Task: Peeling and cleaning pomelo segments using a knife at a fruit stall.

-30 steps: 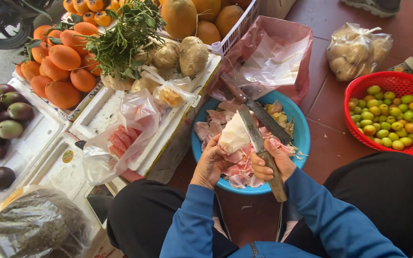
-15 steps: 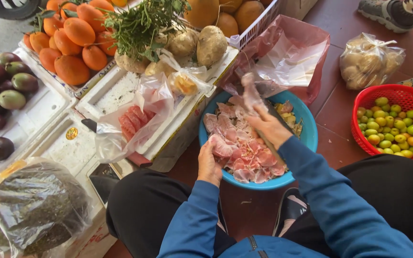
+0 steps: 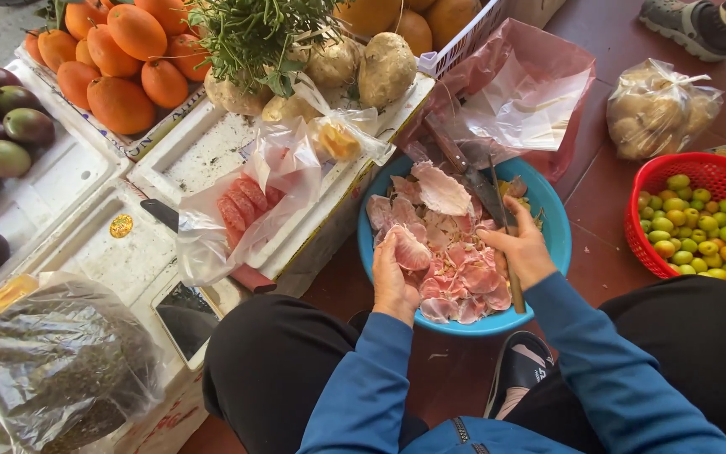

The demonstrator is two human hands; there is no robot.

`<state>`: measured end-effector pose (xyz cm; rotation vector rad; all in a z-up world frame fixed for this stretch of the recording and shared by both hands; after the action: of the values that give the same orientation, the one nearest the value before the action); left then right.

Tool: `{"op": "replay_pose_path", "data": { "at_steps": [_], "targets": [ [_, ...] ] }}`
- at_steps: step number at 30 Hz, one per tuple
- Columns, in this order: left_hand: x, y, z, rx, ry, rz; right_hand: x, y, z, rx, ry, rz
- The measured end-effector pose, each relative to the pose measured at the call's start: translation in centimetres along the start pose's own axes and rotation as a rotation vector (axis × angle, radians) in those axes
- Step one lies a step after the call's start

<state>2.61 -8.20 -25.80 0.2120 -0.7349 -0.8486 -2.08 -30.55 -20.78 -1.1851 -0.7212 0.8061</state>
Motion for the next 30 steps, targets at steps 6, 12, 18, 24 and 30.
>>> {"op": "replay_pose_path", "data": {
  "at_steps": [6, 12, 18, 24, 30],
  "targets": [
    [-1.6, -2.4, -3.1, -0.006, 0.029, -0.018, -0.6, 2.2, -7.4, 0.116, 0.264, 0.596],
    [-2.5, -4.3, -6.7, 0.029, 0.026, -0.069, 2.0, 5.7, -13.6, 0.232, 0.2, 0.895],
    [-2.0, -3.0, -5.3, 0.079, 0.059, -0.054, 5.3, 7.5, -11.5, 0.06, 0.172, 0.303],
    [-1.3, -2.4, -2.9, 0.084, 0.082, -0.039, 7.7, 8.7, -10.9, 0.029, 0.129, 0.041],
    [-1.4, -2.9, -4.2, 0.085, 0.058, -0.025, 3.6, 9.0, -10.6, 0.093, 0.19, 0.302]
  ]
}}
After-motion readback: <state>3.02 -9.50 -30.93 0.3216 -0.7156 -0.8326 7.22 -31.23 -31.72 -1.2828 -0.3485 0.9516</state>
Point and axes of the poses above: each hand's wrist, its own z-axis away from the middle knuckle, its own x-axis out of the palm, y = z × x, the point moved 8 cm from there along -z, towards the middle knuckle, and after that the axes turned 1 degree about -y, right-handed, at the moved point
